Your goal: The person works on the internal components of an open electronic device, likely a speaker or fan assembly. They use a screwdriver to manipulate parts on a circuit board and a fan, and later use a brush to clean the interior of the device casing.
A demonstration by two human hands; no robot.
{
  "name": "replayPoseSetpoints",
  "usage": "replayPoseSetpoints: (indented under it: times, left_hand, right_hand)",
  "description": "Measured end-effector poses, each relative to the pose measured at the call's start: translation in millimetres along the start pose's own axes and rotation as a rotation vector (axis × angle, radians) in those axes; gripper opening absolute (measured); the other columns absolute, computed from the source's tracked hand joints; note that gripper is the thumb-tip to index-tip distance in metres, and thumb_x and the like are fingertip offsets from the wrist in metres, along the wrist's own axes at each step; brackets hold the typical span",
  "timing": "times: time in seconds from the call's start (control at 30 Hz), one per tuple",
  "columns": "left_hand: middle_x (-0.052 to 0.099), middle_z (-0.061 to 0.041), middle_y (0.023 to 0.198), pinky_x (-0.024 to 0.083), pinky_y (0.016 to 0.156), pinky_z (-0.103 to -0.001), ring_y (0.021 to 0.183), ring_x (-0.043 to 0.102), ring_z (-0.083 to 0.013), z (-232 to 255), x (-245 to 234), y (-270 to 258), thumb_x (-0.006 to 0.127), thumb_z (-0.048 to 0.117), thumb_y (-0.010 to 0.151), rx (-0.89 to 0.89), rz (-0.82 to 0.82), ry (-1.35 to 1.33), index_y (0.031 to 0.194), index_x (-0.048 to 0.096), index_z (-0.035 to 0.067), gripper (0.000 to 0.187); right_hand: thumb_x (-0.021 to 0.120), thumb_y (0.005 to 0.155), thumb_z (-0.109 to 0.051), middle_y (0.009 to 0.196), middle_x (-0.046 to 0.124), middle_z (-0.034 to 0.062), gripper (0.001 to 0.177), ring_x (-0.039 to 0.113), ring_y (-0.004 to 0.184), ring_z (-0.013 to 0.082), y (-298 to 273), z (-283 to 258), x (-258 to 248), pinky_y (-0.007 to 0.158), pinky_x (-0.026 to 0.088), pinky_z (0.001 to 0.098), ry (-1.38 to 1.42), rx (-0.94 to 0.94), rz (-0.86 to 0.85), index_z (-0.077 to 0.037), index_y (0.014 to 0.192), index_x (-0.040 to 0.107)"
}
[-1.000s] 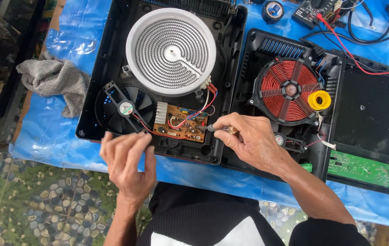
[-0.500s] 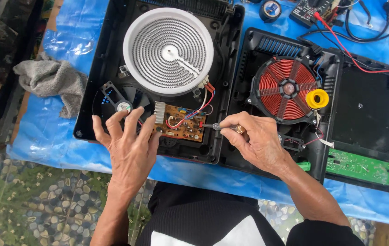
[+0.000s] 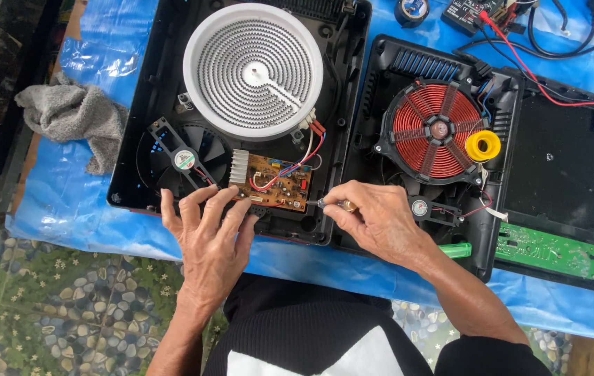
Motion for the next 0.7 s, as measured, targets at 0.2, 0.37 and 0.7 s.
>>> replayPoseSetpoints:
  times: [0.2, 0.37, 0.7]
  left_hand:
    - [0.069, -0.009, 0.115, 0.019, 0.116, -0.070, 0.112, 0.058, -0.0352, 5.1, 4.0, -4.7, 0.079, 0.017, 0.088, -0.006, -0.007, -0.044, 0.108, 0.072, 0.011, 0.022]
    - [0.069, -0.009, 0.115, 0.019, 0.116, -0.071, 0.111, 0.058, -0.0346, 11.6, 8.0, -6.4, 0.079, 0.016, 0.088, -0.007, -0.003, -0.075, 0.107, 0.072, 0.011, 0.020]
    - [0.071, 0.001, 0.119, 0.020, 0.116, -0.068, 0.114, 0.060, -0.0303, 17.7, 8.9, -11.4, 0.072, 0.021, 0.096, -0.027, -0.037, -0.108, 0.106, 0.072, 0.017, 0.011]
  right_hand:
    - [0.070, 0.096, -0.013, 0.067, 0.066, 0.0097, 0.004, 0.070, 0.062, 0.0284, -5.2, 1.9, 3.3, 0.055, 0.058, 0.0322, 0.005, -0.008, 0.008, -0.011, 0.099, 0.070]
    - [0.071, 0.096, -0.014, 0.066, 0.066, 0.0070, 0.005, 0.070, 0.062, 0.0259, -10.6, 2.8, 6.2, 0.055, 0.058, 0.0309, -0.004, -0.020, 0.016, -0.012, 0.099, 0.070]
    - [0.066, 0.100, -0.015, 0.087, 0.069, -0.0011, 0.005, 0.056, 0.057, 0.0121, -15.9, -8.8, 12.1, 0.058, 0.048, 0.0263, -0.158, -0.090, -0.025, -0.011, 0.102, 0.063]
Point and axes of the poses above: each hand's wrist, its own y-axis towards the middle knuckle, its own x-axis out of the palm, z = x × y, the point moved 9 cm from there along y, towards the middle knuckle
